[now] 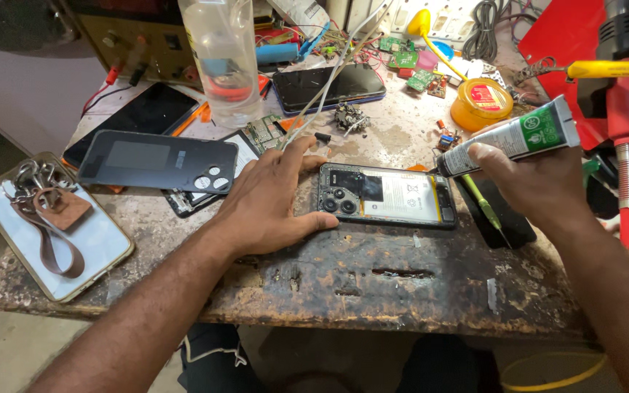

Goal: The person uses a green-handled screwdriver to remove screws from the back of a disassembled smartphone. They then apply adhesive from a tube around the internal frame and attach the back cover, pressing it into place.

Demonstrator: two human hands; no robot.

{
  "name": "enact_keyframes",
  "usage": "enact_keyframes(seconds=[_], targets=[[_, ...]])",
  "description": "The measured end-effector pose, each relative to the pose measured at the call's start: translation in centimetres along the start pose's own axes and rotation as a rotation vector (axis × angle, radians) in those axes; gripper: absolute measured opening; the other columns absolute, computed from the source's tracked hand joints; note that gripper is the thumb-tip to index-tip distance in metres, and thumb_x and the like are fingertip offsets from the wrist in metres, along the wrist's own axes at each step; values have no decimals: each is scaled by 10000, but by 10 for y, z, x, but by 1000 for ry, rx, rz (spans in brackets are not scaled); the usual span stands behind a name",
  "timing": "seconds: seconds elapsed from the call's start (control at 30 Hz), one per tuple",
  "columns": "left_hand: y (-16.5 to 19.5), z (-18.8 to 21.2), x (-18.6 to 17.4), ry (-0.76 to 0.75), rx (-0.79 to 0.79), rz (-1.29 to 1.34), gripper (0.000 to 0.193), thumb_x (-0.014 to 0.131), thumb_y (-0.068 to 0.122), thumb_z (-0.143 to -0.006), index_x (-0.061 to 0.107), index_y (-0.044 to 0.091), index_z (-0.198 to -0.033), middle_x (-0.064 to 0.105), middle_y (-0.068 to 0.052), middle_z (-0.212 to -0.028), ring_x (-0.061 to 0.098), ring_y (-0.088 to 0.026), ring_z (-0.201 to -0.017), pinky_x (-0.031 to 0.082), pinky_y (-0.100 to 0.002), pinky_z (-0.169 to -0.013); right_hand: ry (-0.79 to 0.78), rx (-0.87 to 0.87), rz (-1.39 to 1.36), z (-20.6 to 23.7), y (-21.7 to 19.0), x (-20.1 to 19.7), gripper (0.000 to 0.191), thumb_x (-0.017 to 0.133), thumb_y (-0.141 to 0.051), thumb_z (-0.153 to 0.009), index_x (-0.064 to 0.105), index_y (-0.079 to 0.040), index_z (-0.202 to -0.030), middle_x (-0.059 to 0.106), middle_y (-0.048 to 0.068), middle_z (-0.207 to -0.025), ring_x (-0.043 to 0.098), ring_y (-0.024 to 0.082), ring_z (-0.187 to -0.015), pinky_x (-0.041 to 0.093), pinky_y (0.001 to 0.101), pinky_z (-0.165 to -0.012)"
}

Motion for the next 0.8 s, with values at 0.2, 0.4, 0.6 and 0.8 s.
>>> enact_keyframes(seconds=[0.2, 0.4, 0.6, 0.8], targets=[[-2, -1, 2, -11, -16, -4, 1117, 872, 521, -699, 275, 34, -1507, 607, -104, -1417, 471, -325, -1337, 313, -463, -1134, -22, 2, 108, -2, -9, 9, 282, 816, -180, -908, 725, -12, -1115, 780, 93, -989, 756, 164, -853, 607, 306, -769], [-3, -1, 1, -9, -6, -3, 1112, 870, 526, -705, 271, 35, -1503, 610, -101, -1418, 479, -324, -1323, 317, -471, -1127, -34, -93, -19, -3, -26, 23, 354, 820, -192, -885, 703, -21, -1174, 765, 71, -1045, 739, 136, -919, 600, 289, -810], [-3, 0, 0, 3, 3, 0, 1103, 870, 522, -703, 281, 32, -1497, 617, -103, -1412, 494, -325, -1303, 332, -469, -1117, -55, -96, 80, -5, -30, 22, 341, 819, -178, -888, 723, -14, -1171, 778, 86, -1037, 750, 157, -915, 597, 304, -809], [-4, -1, 1, 4, 7, -2, 1103, 872, 518, -703, 287, 27, -1499, 614, -112, -1410, 495, -331, -1302, 335, -469, -1114, -47, 33, 76, -6, -10, 10, 274, 791, -188, -906, 721, -21, -1111, 778, 87, -984, 765, 168, -834, 621, 311, -732]])
Point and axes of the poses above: each hand's wrist, its own z-axis away from the middle knuckle, its own x-axis out of the palm, y = z × x, the point moved 9 cm from there along -z, towards the middle knuckle
